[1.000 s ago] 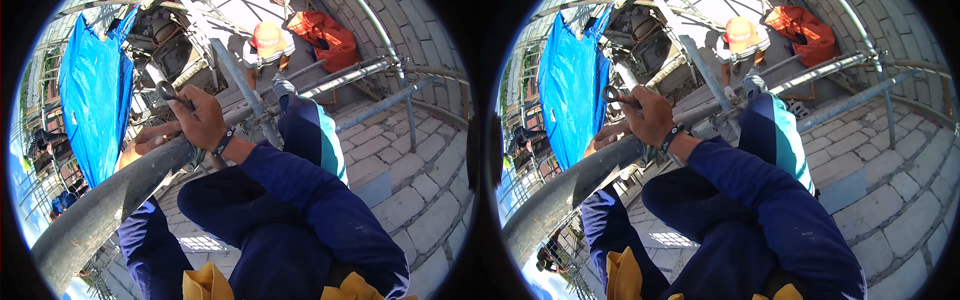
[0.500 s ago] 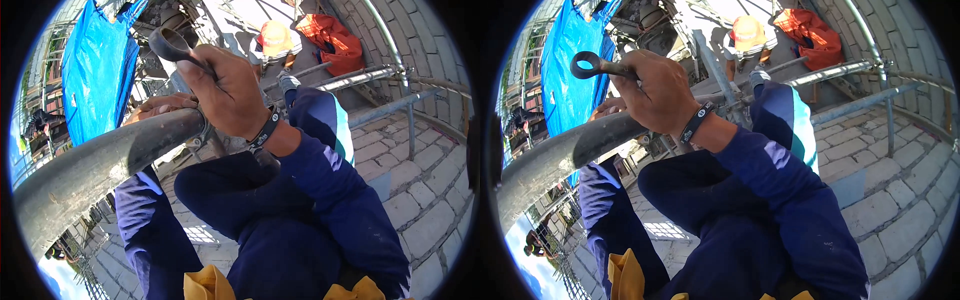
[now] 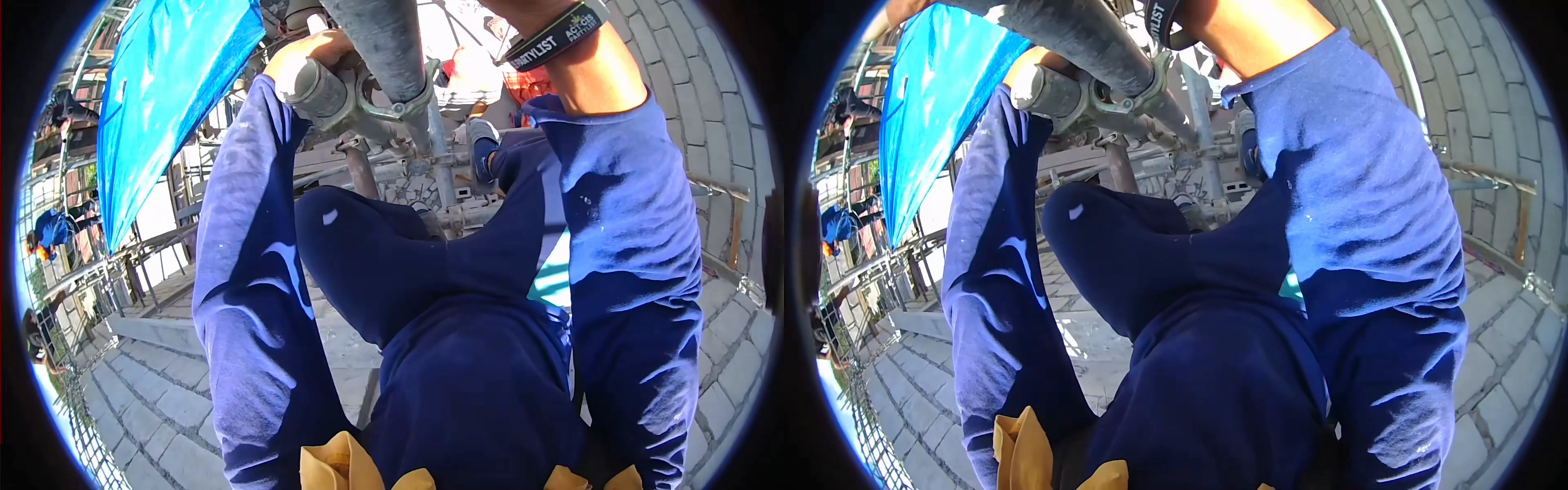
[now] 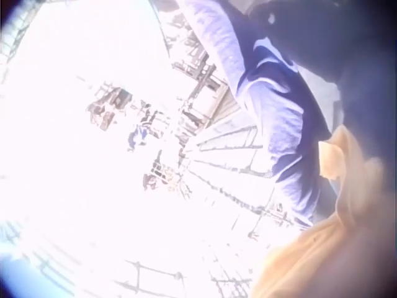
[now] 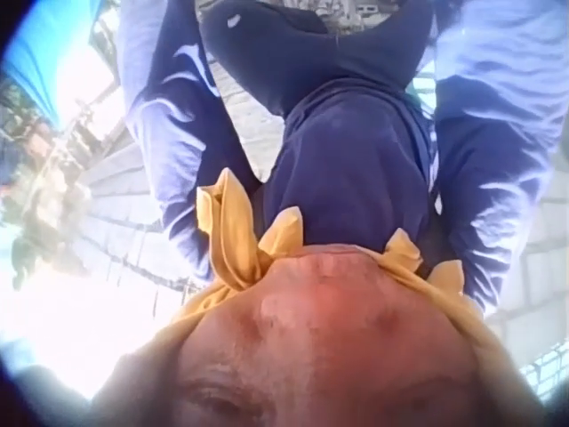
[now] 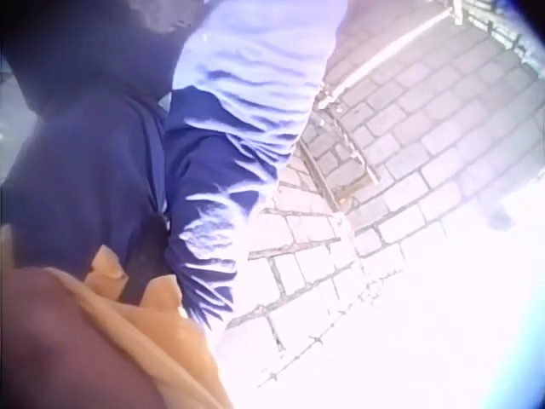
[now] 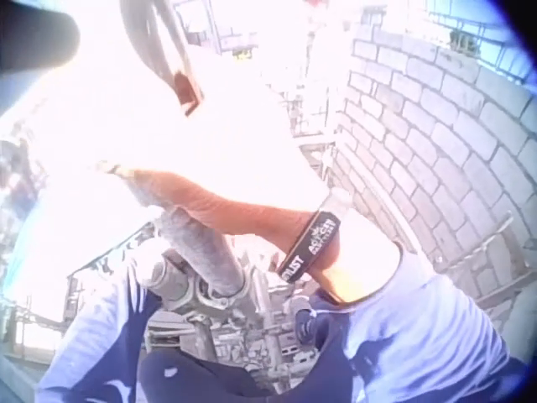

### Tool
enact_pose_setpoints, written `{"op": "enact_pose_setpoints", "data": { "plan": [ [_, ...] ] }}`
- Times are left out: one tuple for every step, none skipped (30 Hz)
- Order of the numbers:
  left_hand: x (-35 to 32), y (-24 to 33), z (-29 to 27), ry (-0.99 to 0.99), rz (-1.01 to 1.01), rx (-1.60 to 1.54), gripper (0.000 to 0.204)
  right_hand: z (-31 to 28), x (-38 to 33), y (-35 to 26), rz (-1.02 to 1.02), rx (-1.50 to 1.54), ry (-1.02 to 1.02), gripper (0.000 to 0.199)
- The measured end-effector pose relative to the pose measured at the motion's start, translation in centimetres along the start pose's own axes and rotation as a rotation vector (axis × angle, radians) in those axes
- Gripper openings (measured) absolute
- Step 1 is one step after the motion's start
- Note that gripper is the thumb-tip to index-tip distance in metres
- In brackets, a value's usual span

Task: Use a wrench to tighten clamps and secure metal pipes while assembling a scaffolding structure.

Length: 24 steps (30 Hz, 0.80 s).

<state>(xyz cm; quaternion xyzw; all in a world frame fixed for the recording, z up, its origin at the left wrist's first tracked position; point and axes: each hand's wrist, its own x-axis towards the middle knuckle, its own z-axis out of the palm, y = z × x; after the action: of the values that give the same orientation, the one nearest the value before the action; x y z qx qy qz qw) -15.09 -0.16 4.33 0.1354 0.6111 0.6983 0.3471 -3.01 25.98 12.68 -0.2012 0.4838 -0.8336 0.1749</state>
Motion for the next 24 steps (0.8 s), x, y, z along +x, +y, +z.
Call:
{"op": "enact_pose_setpoints", "data": {
  "plan": [
    [-1.5,0.5,0.0,0.018,0.011,0.006,0.042,1.2,-0.1,0.4,-0.011,-0.008,-0.021,0.033],
    [-2.0,0.7,0.4,0.028,0.032,0.007,0.041,1.9,0.0,1.0,-0.019,-0.03,-0.039,0.033],
    [-2.9,0.8,0.5,0.036,0.051,0.008,0.041,2.7,0.0,1.5,-0.029,-0.051,-0.054,0.033],
    [-3.1,0.4,0.4,0.022,0.076,-0.003,0.04,2.8,-0.2,1.7,-0.035,-0.089,-0.052,0.033],
    [-3.2,0.1,0.5,0.006,0.1,-0.012,0.04,2.8,-0.4,1.9,-0.042,-0.128,-0.049,0.033],
    [-3.6,-0.3,0.5,-0.004,0.122,-0.017,0.039,3.1,-0.7,2.1,-0.051,-0.16,-0.05,0.033],
    [-4.0,-0.6,0.6,-0.015,0.143,-0.02,0.039,3.3,-1.0,2.3,-0.062,-0.192,-0.049,0.034],
    [-4.3,-0.9,0.7,-0.029,0.163,-0.024,0.038,3.4,-1.3,2.5,-0.074,-0.225,-0.047,0.034],
    [-4.5,-1.1,0.8,-0.043,0.185,-0.025,0.038,3.4,-1.7,2.5,-0.088,-0.258,-0.045,0.034],
    [-4.6,-1.2,0.9,-0.058,0.207,-0.026,0.037,3.5,-2.0,2.5,-0.102,-0.292,-0.042,0.034],
    [-4.6,-1.4,1.1,-0.075,0.23,-0.027,0.037,3.5,-2.3,2.5,-0.117,-0.327,-0.039,0.034],
    [-5.0,-1.7,1.3,-0.088,0.249,-0.029,0.036,3.6,-2.7,2.5,-0.13,-0.358,-0.037,0.034],
    [-5.3,-1.9,1.5,-0.101,0.269,-0.03,0.036,3.7,-3.0,2.4,-0.144,-0.39,-0.035,0.034],
    [-4.4,-2.2,0.6,-0.104,0.274,-0.034,0.036,3.8,-3.4,2.3,-0.158,-0.421,-0.034,0.034],
    [-3.9,-2.1,0.4,-0.446,0.485,-0.092,0.038,3.8,-3.7,2.2,-0.173,-0.452,-0.029,0.034],
    [-3.6,-2.2,0.2,-0.79,0.692,-0.149,0.041,3.9,-3.9,2.2,-0.188,-0.483,-0.026,0.034],
    [-4.1,-2.8,0.0,-0.795,0.696,-0.151,0.041,3.9,-4.2,2.0,-0.204,-0.513,-0.022,0.034],
    [-4.0,-2.8,2.4,-0.649,0.486,-0.466,0.041,2.7,-4.9,1.8,-0.22,-0.572,0.008,0.034],
    [-5.1,-2.2,3.4,-0.455,0.257,-0.747,0.041,2.6,-4.9,1.6,-0.239,-0.604,0.009,0.035],
    [-3.1,-3.6,3.0,-0.462,0.262,-0.746,0.041,2.4,-4.9,1.4,-0.258,-0.636,0.011,0.035],
    [-2.0,-5.9,1.3,-0.763,0.428,-0.881,0.039,3.2,-4.2,1.7,-0.284,-0.635,-0.019,0.035],
    [-1.0,-7.1,0.2,-1.092,0.592,-1.005,0.036,3.4,-3.7,1.8,-0.307,-0.649,-0.034,0.035],
    [-0.7,-7.1,-0.2,-1.105,0.593,-1.007,0.036,2.8,-3.7,1.6,-0.324,-0.685,-0.027,0.035],
    [-1.5,-7.1,-1.3,-0.843,0.407,-0.932,0.031,2.6,-3.6,1.4,-0.341,-0.711,-0.028,0.035]
  ]
}}
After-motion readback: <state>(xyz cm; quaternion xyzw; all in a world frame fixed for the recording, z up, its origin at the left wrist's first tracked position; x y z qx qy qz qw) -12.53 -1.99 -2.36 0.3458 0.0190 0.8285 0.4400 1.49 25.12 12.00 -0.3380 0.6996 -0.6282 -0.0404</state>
